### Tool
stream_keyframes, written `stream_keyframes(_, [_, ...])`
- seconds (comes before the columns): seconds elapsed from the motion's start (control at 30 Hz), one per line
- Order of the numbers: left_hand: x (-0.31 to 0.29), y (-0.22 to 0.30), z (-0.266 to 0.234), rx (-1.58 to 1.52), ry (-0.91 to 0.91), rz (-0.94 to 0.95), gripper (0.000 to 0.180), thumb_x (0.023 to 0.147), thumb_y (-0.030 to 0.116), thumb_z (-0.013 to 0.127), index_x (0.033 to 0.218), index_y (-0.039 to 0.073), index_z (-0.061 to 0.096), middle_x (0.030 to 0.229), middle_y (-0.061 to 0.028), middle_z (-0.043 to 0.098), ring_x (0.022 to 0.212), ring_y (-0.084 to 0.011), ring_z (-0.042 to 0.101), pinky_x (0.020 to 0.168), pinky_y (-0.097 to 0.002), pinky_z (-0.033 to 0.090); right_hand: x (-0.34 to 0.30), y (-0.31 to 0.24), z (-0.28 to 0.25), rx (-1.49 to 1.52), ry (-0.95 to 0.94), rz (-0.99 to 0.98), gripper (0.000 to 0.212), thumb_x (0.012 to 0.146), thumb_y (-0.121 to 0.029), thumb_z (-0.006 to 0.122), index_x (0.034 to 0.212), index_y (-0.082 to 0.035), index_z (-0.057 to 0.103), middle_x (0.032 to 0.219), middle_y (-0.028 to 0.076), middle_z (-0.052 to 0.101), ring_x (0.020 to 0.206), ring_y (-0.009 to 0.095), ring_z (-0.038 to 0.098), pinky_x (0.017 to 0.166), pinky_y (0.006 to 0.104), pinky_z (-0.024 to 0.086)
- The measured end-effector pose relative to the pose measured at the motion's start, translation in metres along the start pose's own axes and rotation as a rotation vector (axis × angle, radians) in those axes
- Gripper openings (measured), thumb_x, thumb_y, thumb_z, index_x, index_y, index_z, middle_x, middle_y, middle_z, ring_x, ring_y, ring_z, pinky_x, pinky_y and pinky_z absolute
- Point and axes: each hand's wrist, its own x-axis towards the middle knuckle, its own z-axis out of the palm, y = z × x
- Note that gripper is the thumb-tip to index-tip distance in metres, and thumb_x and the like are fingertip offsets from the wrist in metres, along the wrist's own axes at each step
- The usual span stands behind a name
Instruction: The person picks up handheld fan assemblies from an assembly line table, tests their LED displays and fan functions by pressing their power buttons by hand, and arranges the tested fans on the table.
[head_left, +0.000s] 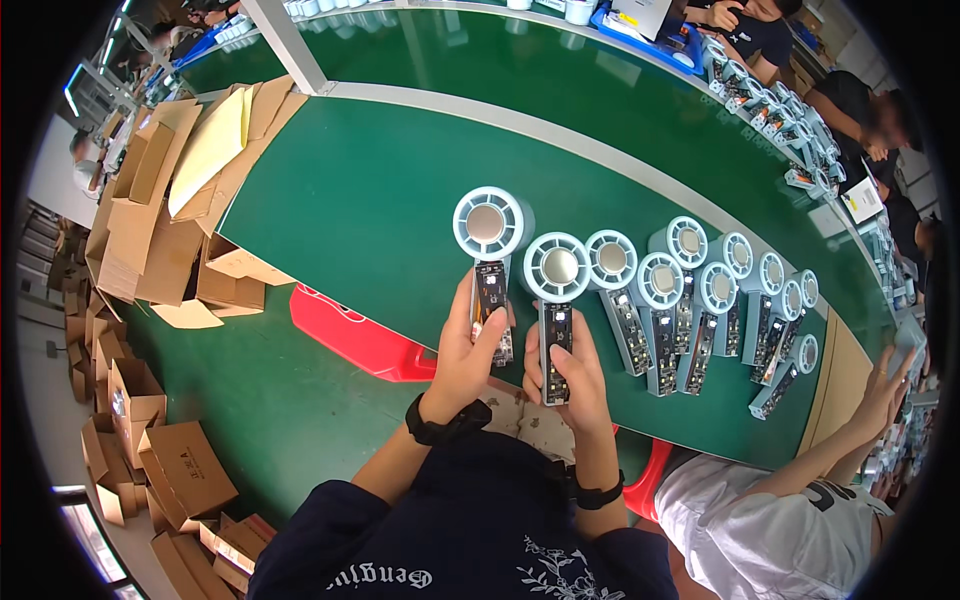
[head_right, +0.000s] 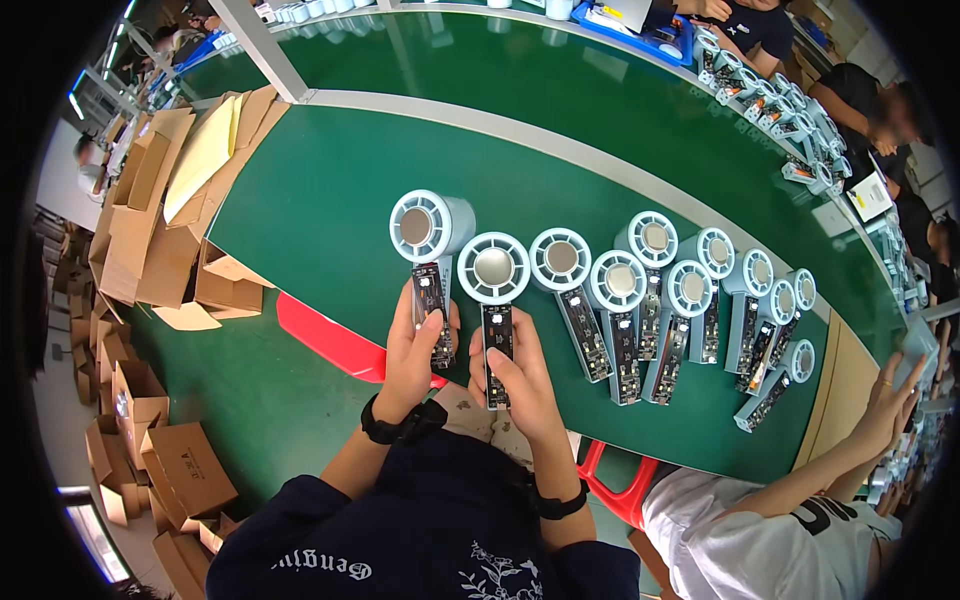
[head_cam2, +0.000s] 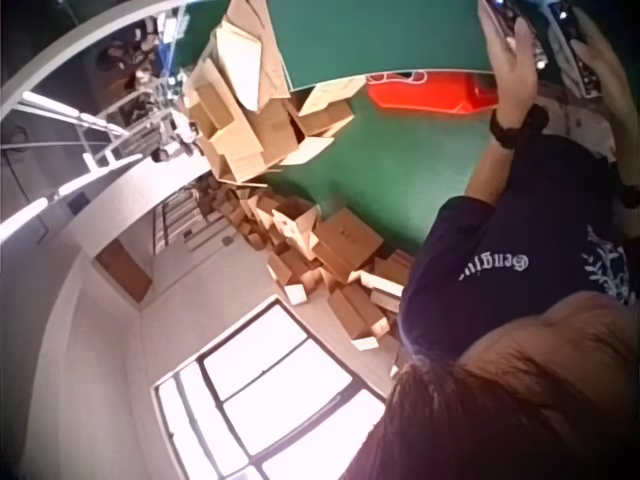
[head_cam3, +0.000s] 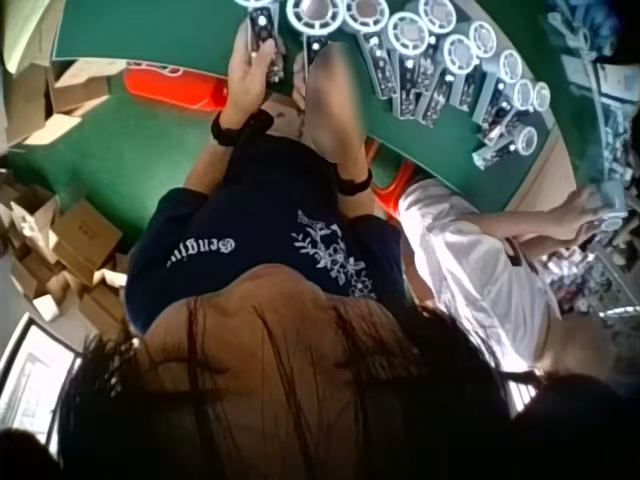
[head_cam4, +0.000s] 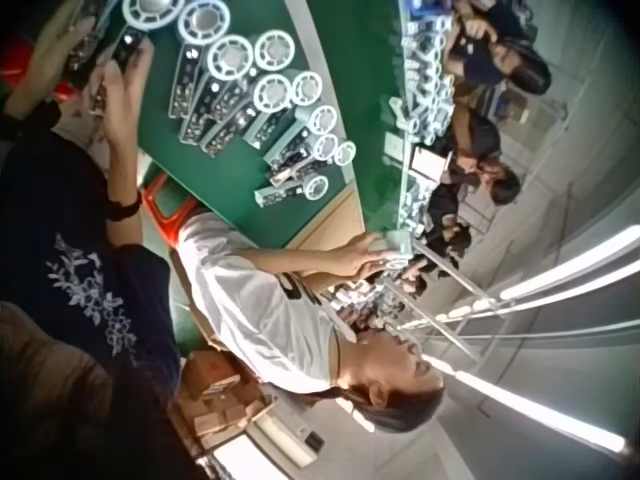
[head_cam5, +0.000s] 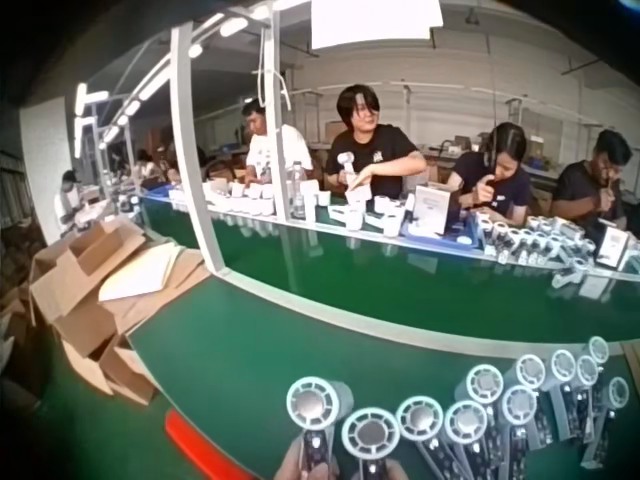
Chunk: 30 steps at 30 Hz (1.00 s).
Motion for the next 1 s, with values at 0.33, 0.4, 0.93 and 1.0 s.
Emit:
stream_keyframes(0.33, [0.0007,0.0011,-0.0041,0.019,-0.021,0.0,0.052,0.094,0.009,0.048,0.14,-0.002,0.025,0.097,-0.0026,0.051,0.087,-0.0069,0.048,0.076,-0.0215,0.041,-0.0009,0.0023,0.0023,-0.021,-0.01,0.01,0.044,0.093,-0.013,0.043,0.133,0.0,0.029,0.099,0.013,0.048,0.062,0.012,0.046,0.047,0.0246,0.042])
stream_keyframes(0.4, [0.0002,-0.0003,-0.0031,0.019,-0.022,-0.001,0.052,0.094,0.009,0.048,0.14,-0.003,0.025,0.098,-0.0027,0.051,0.087,-0.0068,0.048,0.077,-0.0216,0.04,0.0003,0.005,-0.0003,-0.036,-0.014,-0.024,0.043,0.093,-0.012,0.043,0.132,-0.001,0.029,0.099,0.013,0.048,0.062,0.012,0.046,0.048,0.0241,0.042])
stream_keyframes(0.93, [0.0016,0.001,0.0019,-0.051,-0.007,-0.022,0.05,0.095,0.01,0.046,0.139,-0.002,0.026,0.106,-0.0029,0.051,0.09,-0.0063,0.047,0.078,-0.021,0.04,0.001,0.0052,0.003,-0.117,0.026,-0.047,0.036,0.094,-0.011,0.043,0.126,-0.001,0.031,0.102,0.015,0.048,0.064,0.012,0.046,0.054,0.0263,0.044])
stream_keyframes(1.0, [0.003,-0.0009,0.0036,-0.101,-0.016,-0.031,0.049,0.096,0.01,0.046,0.139,-0.002,0.027,0.106,-0.0026,0.051,0.09,-0.0059,0.047,0.077,-0.0208,0.04,0.0026,0.0069,0.0038,-0.152,0.05,-0.064,0.035,0.094,-0.011,0.043,0.126,-0.001,0.031,0.102,0.015,0.048,0.064,0.012,0.047,0.055,0.0266,0.044])
